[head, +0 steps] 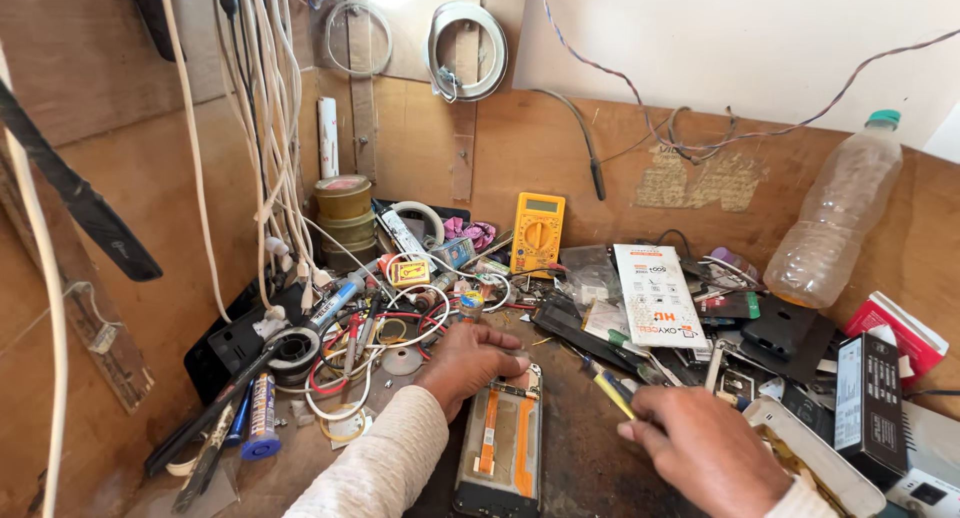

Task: The person removes the back cover of a smartphone, disconnects the old battery, and installs a new battery. They then reconnect the battery connector, reattach the back cover, and test the device by pressing the power button.

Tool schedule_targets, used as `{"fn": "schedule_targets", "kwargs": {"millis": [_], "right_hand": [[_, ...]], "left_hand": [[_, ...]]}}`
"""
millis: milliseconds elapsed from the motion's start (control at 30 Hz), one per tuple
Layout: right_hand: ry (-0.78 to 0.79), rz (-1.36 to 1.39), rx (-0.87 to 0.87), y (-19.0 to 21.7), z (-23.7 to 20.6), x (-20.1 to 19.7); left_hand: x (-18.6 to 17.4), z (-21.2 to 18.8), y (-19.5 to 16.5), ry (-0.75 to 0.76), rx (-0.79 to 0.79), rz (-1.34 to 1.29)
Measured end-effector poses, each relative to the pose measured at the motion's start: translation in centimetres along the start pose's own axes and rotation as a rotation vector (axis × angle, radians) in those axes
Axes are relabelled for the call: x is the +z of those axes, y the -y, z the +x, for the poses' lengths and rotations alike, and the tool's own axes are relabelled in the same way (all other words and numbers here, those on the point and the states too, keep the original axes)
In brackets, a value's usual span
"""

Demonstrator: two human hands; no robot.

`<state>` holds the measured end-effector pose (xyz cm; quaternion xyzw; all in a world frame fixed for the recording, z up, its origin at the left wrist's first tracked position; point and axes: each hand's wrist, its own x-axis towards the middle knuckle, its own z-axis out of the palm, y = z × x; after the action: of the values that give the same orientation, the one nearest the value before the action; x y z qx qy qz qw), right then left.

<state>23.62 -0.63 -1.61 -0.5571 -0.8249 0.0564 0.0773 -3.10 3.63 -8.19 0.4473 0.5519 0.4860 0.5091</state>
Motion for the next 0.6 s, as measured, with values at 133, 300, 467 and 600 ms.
{"fn": "schedule_targets", "kwargs": {"millis": [133,300,467,600], "right_hand": [[0.061,-0.054,0.037,0.6,0.0,-0.1],[0.016,-0.027,0.017,0.3,-0.1,0.1],[0.065,-0.018,0.073,0.5,-0.3,0.1],[0.143,0.003,0.163,1.1,-0.3,-0.5]], "left_hand": [[-0.7,0.0,0.4,0.101,0.019,-0.113],[-1.6,-1.0,0.2,0.150,-0.030,-0.173],[-2.0,-1.7,-0.5,0.247,-0.077,-0.250],[-2.2,-1.9,-1.1,0.207,-0.147,-0.231]]}}
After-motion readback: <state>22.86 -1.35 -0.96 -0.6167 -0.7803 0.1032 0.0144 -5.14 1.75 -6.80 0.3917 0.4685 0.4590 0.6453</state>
